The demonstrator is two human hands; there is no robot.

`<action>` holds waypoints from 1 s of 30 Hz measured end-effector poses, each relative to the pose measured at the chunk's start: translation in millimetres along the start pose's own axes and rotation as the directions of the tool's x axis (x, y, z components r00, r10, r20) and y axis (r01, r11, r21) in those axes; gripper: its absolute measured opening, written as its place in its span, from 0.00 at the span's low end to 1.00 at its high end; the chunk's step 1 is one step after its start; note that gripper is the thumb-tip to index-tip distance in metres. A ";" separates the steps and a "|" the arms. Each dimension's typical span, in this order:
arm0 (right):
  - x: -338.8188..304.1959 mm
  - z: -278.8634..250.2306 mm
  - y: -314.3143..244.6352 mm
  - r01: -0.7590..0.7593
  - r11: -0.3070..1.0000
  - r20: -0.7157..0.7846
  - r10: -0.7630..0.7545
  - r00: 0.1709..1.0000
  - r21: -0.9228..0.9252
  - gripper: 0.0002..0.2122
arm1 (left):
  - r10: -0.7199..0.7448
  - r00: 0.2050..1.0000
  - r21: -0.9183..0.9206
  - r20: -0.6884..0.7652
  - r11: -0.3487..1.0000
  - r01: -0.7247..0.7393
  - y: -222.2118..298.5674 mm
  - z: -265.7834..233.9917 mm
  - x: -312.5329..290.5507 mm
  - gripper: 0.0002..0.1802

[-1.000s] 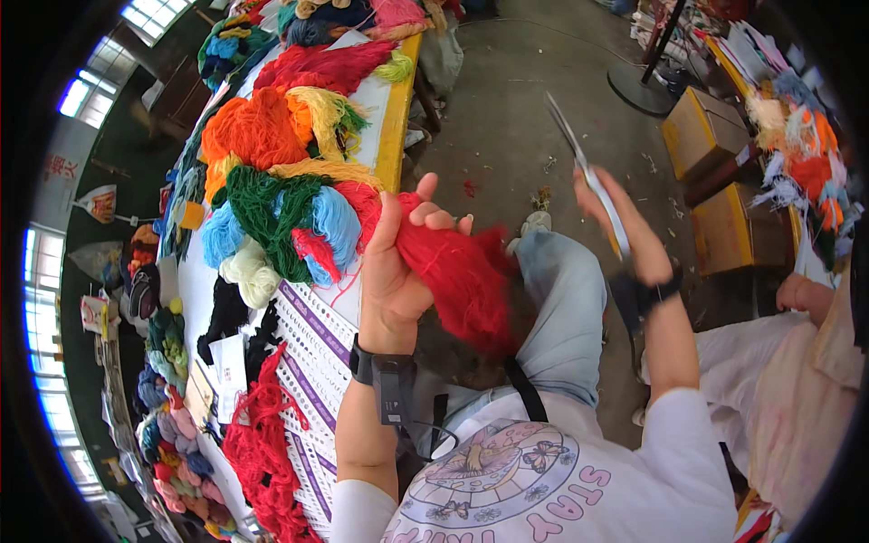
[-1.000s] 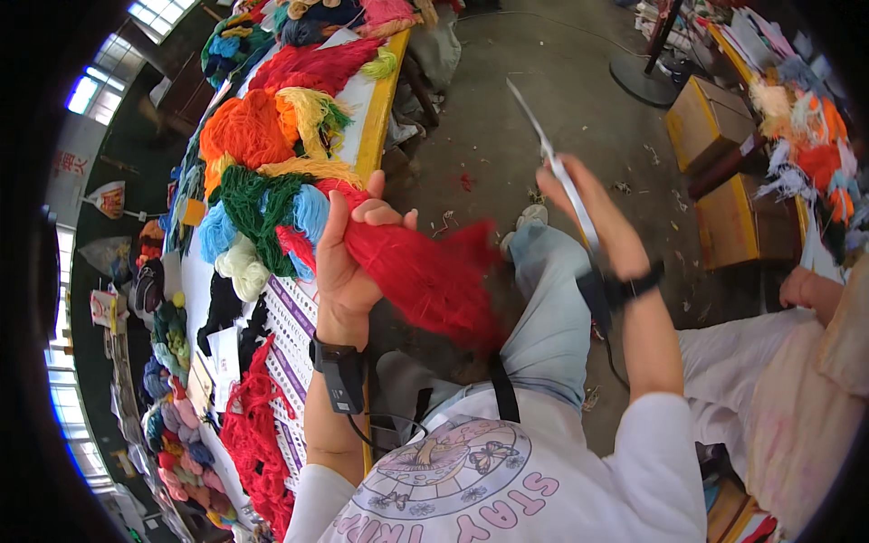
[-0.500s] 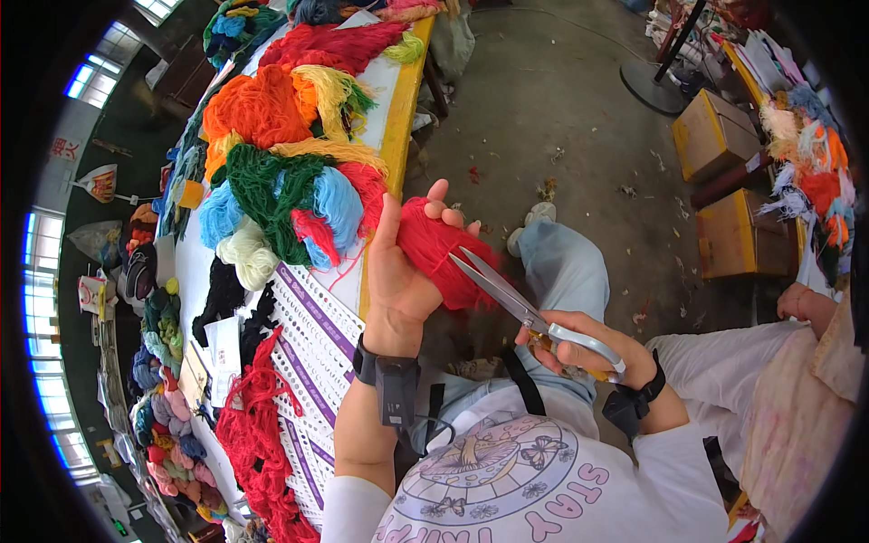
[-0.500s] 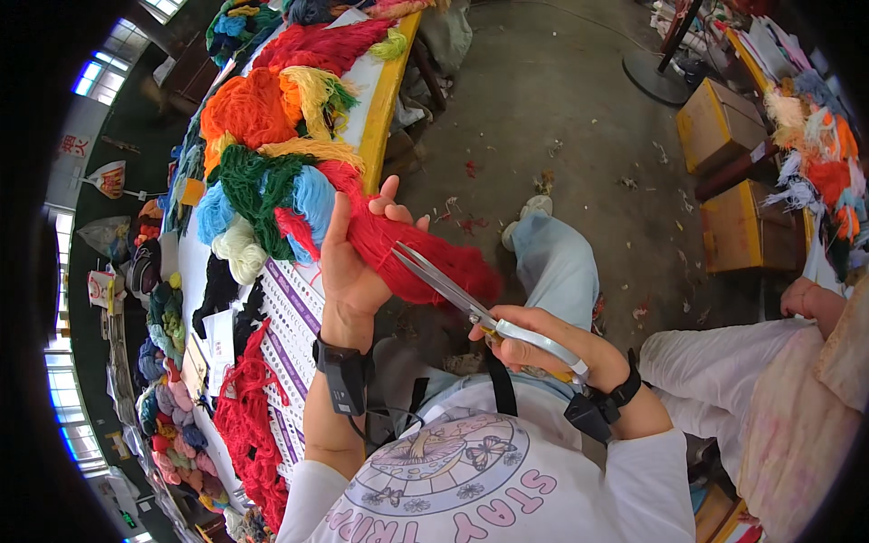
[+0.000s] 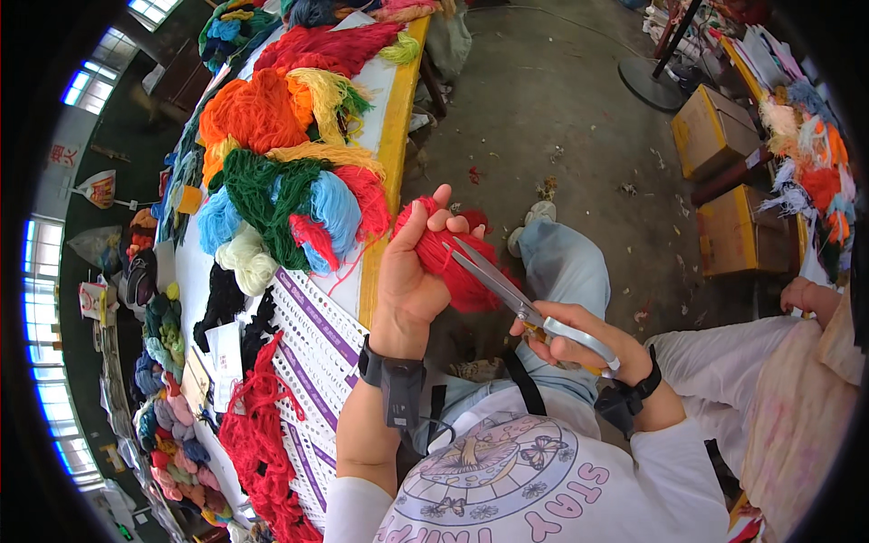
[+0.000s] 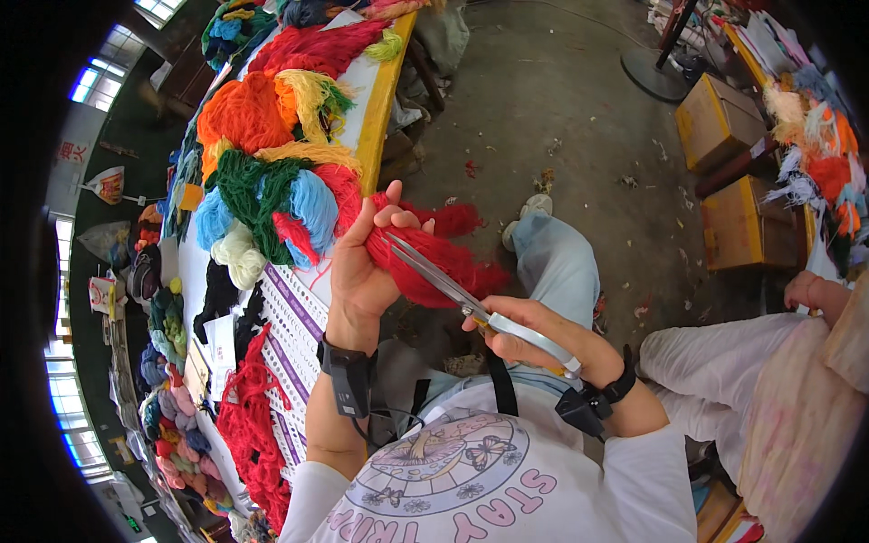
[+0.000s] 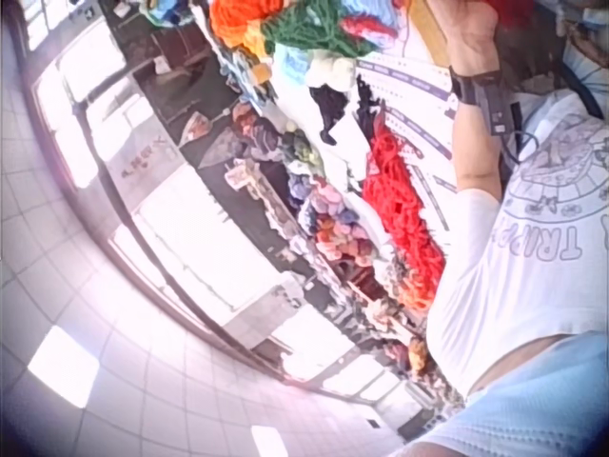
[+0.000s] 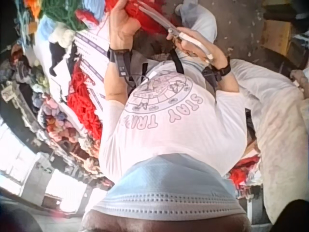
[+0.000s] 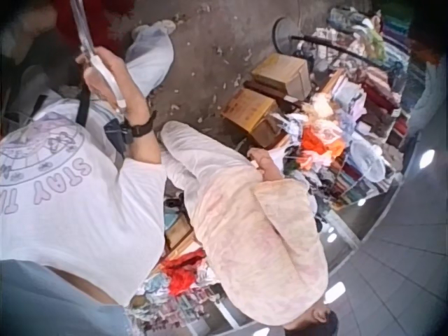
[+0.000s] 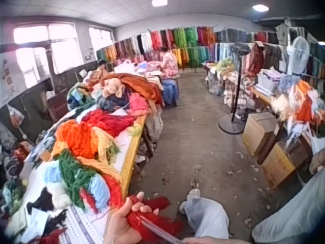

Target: The person untangles a bundle of red yarn, cuts it using shears, and threads individual strands through the holes of paper cards. They then organize the cards and thread on the table before picking up a sheet of paper.

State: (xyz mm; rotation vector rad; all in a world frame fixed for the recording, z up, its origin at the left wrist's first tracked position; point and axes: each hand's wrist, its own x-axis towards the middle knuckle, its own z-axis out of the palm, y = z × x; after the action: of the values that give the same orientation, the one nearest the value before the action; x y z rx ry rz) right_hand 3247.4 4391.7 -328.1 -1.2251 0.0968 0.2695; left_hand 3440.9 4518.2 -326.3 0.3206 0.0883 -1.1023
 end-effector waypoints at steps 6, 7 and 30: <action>11.4 3.6 8.2 0.050 0.992 -0.101 -0.062 0.993 -0.119 0.36 | 0.052 0.992 0.144 -0.112 0.989 -0.035 -13.9 -2.2 -1.5 0.15; 11.7 2.3 8.3 0.050 0.992 -0.104 -0.062 0.993 -0.112 0.36 | 0.047 0.992 0.147 -0.117 0.989 -0.029 -14.6 -5.8 -1.5 0.15; 67.0 6.9 -19.0 0.325 0.944 -0.530 -0.246 0.812 0.059 0.14 | -0.007 0.876 0.770 0.483 0.480 -0.421 -16.0 5.3 -11.1 0.34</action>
State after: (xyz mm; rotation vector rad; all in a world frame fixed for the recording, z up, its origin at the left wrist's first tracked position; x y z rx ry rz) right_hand 3316.4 4402.4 -323.0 -1.1187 0.3885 -0.3383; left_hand 3421.2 4519.6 -322.1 0.9670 -0.9439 -0.8543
